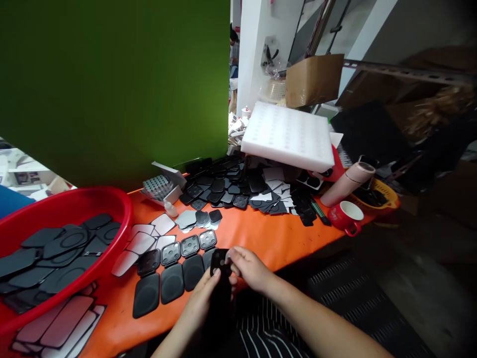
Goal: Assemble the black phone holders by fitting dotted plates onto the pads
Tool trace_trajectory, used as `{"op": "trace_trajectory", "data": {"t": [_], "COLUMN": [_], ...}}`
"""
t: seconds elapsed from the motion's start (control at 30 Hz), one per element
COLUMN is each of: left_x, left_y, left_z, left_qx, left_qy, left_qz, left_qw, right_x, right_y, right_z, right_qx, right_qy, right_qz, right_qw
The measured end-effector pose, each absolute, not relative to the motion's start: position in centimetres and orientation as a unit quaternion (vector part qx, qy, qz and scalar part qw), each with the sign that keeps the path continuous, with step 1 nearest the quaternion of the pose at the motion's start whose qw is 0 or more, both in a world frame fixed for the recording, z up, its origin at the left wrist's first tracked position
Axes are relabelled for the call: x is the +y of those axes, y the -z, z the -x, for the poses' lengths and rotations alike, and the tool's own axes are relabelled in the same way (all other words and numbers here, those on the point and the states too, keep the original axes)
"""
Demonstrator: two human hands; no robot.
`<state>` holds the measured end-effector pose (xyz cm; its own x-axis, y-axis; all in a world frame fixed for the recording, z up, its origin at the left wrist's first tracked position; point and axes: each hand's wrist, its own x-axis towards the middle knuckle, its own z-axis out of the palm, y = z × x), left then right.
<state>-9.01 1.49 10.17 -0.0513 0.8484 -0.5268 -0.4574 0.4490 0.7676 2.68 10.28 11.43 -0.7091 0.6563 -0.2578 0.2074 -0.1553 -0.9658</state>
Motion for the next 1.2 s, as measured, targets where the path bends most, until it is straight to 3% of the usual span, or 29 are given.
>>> {"op": "trace_trajectory", "data": {"t": [0.13, 0.3, 0.4, 0.63, 0.77, 0.93, 1.07, 1.2], "left_x": [1.2, 0.5, 0.1, -0.2, 0.3, 1.4, 1.3, 0.6], "left_y": [-9.9, -11.1, -11.8, -11.8, -11.2, -10.5, -11.5, -12.5], "left_z": [9.1, 9.0, 9.0, 8.6, 8.6, 9.5, 10.3, 10.4], "left_qx": [0.618, 0.703, 0.725, 0.736, 0.704, 0.641, 0.650, 0.709], "left_qy": [-0.493, -0.369, -0.311, -0.256, -0.370, -0.532, -0.526, -0.441], "left_qz": [-0.275, -0.465, -0.509, -0.533, -0.463, -0.246, -0.258, -0.386], "left_qw": [0.546, 0.392, 0.344, 0.329, 0.391, 0.495, 0.483, 0.393], "right_x": [10.1, 9.3, 9.2, 8.7, 8.6, 9.5, 9.7, 9.5], "right_y": [-12.4, -14.2, -14.5, -13.2, -12.1, -11.5, -12.0, -13.0], "right_z": [-2.8, -2.5, -2.5, -2.3, -1.6, -1.5, -1.9, -2.1], "right_qx": [-0.730, -0.849, -0.870, -0.819, -0.727, -0.535, -0.584, -0.693], "right_qy": [-0.571, -0.391, -0.346, -0.413, -0.553, -0.755, -0.719, -0.618], "right_qz": [0.341, 0.338, 0.342, 0.380, 0.352, 0.333, 0.344, 0.339], "right_qw": [0.157, 0.108, 0.077, 0.121, 0.204, 0.180, 0.152, 0.151]}}
